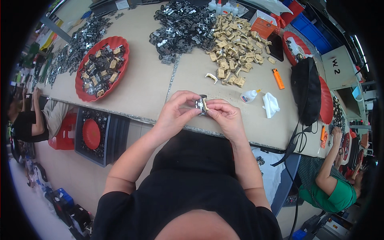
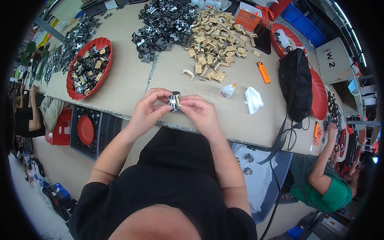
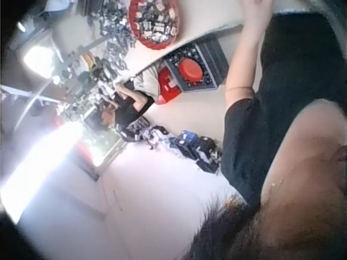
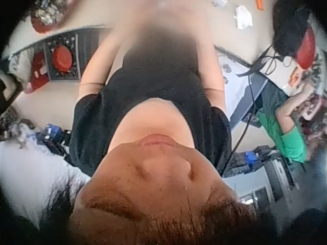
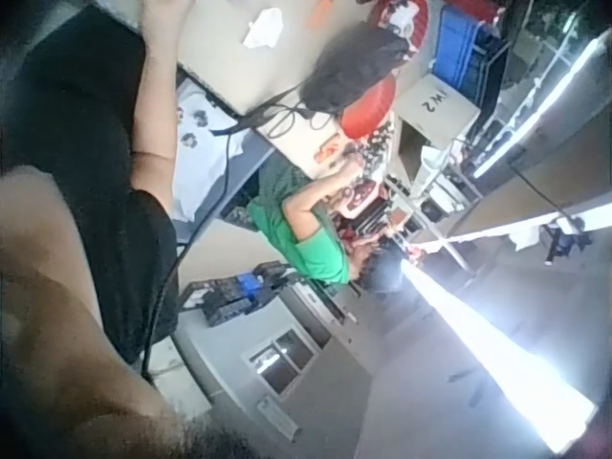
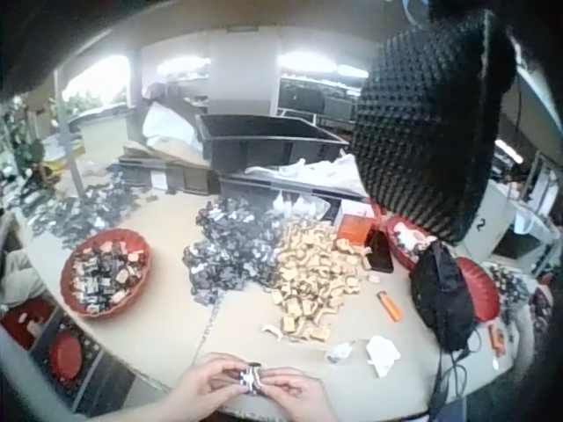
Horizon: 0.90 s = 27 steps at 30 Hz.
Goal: The person assembles small metallic parts and lock cylinders by applying glue from a bottle to a part at an industrial workbench.
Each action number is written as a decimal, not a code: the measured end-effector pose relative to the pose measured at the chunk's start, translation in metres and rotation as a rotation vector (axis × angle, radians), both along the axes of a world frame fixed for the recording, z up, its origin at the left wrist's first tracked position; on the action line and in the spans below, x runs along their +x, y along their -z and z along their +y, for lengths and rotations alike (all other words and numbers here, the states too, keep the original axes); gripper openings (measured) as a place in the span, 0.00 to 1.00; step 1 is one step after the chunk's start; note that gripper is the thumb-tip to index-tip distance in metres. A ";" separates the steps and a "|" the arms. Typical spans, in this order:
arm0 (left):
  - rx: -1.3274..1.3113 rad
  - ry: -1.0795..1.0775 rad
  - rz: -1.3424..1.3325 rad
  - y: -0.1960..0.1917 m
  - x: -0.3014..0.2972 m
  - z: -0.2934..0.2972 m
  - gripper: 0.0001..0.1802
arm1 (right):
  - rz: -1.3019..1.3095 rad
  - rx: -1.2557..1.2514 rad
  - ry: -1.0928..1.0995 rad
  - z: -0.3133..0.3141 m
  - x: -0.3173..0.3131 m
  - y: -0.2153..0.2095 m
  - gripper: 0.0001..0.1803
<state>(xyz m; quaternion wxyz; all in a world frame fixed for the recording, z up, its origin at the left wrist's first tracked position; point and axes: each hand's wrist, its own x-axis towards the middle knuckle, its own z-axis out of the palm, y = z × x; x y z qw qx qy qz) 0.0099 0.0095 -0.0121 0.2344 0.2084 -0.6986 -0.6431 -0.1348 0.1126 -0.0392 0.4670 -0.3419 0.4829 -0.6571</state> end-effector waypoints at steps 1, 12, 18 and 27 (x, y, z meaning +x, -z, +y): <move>0.009 -0.010 0.009 0.003 0.000 -0.001 0.16 | 0.013 -0.003 0.006 -0.001 0.001 0.001 0.07; 0.067 -0.066 0.018 0.006 -0.001 0.006 0.16 | 0.104 -0.043 0.000 0.002 0.003 -0.001 0.08; 0.084 -0.110 0.031 0.014 -0.005 0.008 0.17 | 0.093 -0.111 0.048 0.000 0.014 0.003 0.17; 0.163 -0.151 0.158 0.024 -0.010 0.016 0.15 | 0.265 -0.097 0.141 0.000 0.015 0.007 0.19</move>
